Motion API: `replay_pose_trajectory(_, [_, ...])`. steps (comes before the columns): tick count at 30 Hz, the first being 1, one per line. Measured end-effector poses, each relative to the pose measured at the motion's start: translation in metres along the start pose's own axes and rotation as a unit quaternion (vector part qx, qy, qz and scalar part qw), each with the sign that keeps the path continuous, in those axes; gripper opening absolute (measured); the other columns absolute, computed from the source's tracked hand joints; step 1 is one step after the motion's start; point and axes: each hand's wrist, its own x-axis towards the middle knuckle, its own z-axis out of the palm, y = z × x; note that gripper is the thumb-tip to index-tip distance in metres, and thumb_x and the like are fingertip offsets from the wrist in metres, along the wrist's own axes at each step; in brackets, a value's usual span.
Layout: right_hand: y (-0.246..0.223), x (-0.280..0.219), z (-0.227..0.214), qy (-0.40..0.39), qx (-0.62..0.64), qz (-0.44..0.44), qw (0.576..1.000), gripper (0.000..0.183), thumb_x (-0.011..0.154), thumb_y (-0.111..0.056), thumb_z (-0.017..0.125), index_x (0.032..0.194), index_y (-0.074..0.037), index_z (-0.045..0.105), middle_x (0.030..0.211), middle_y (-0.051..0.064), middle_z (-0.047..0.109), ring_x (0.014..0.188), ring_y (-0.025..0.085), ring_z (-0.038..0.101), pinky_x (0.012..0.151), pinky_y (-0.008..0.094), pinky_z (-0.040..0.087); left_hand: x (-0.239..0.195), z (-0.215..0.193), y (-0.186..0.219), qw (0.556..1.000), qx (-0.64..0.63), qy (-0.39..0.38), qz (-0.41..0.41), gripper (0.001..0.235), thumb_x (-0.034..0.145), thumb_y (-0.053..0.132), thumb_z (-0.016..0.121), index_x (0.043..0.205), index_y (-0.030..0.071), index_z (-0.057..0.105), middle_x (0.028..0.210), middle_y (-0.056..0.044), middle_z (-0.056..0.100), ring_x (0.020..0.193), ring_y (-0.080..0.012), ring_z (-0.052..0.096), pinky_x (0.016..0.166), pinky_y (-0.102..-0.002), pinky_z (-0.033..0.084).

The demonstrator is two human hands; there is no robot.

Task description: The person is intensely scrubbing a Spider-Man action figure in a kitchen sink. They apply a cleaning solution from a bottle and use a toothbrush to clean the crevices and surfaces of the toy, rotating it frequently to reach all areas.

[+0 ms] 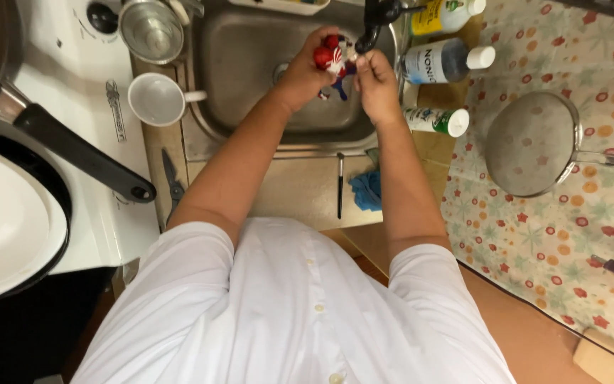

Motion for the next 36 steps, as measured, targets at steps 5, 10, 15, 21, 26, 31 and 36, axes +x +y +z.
replay_pose_trajectory(5, [-0.003,0.000,0.014,0.014,0.112,0.048,0.992,0.022,0.111,-0.025,0.048,0.092,-0.014,0.048,0.064,0.002,0.043,0.042,0.012,0.037,0.039,0.026,0.029,-0.001,-0.003,0.025,0.999,0.025,0.008,-0.046,0.079,0.075,-0.011,0.067,0.143,0.022,0.044,0.132,-0.009,0.059,0.108,-0.0189,0.061,0.091,-0.027,0.052])
replay_pose_trajectory(10, [0.004,0.001,0.016,0.059,-0.080,-0.050,0.994,0.024,0.109,-0.020,0.055,0.085,-0.014,0.053,0.077,-0.002,0.051,0.073,0.012,0.047,0.066,0.031,0.039,-0.005,-0.001,0.040,0.996,0.036,0.009,-0.079,0.077,0.076,-0.010,0.066,0.143,0.022,0.044,0.135,-0.009,0.060,0.109,-0.0197,0.063,0.087,-0.027,0.055])
replay_pose_trajectory(15, [0.008,0.003,0.015,0.041,-0.119,-0.036,0.991,0.016,0.106,-0.014,0.057,0.090,-0.011,0.059,0.081,0.000,0.060,0.078,0.014,0.054,0.070,0.031,0.045,-0.004,-0.003,0.034,0.996,0.017,0.002,-0.086,0.076,0.077,-0.011,0.066,0.142,0.023,0.044,0.124,-0.007,0.061,0.100,-0.0163,0.060,0.082,-0.026,0.053])
replay_pose_trajectory(21, [0.007,0.005,0.018,0.022,-0.128,-0.094,0.987,0.013,0.106,-0.006,0.056,0.094,-0.008,0.060,0.087,0.002,0.065,0.080,0.015,0.056,0.070,0.031,0.046,-0.005,-0.005,0.035,0.994,0.009,0.013,-0.111,0.077,0.076,-0.012,0.063,0.142,0.024,0.045,0.121,-0.006,0.063,0.099,-0.0156,0.061,0.081,-0.026,0.055])
replay_pose_trajectory(26, [0.004,-0.003,0.016,0.008,-0.150,-0.098,0.984,0.015,0.108,-0.008,0.056,0.093,-0.007,0.058,0.081,0.003,0.061,0.072,0.015,0.054,0.065,0.031,0.044,-0.009,-0.002,0.035,0.993,-0.007,0.017,-0.118,0.078,0.075,-0.011,0.064,0.142,0.023,0.046,0.118,-0.007,0.064,0.094,-0.0146,0.061,0.078,-0.026,0.055])
replay_pose_trajectory(31, [0.005,0.000,0.014,0.019,-0.206,-0.126,0.970,0.014,0.108,-0.011,0.057,0.094,-0.007,0.056,0.080,0.004,0.061,0.071,0.018,0.055,0.062,0.034,0.044,-0.006,-0.005,0.036,0.993,0.007,0.018,-0.115,0.077,0.074,-0.010,0.064,0.142,0.023,0.046,0.116,-0.006,0.065,0.091,-0.0142,0.061,0.076,-0.026,0.054])
replay_pose_trajectory(36, [0.008,0.003,0.012,0.031,-0.262,-0.133,0.955,0.016,0.107,-0.014,0.058,0.093,-0.006,0.060,0.074,0.006,0.062,0.063,0.020,0.057,0.055,0.037,0.043,-0.005,-0.006,0.040,0.992,-0.011,0.022,-0.127,0.079,0.072,-0.012,0.063,0.142,0.023,0.047,0.113,-0.008,0.066,0.087,-0.0145,0.062,0.069,-0.026,0.056])
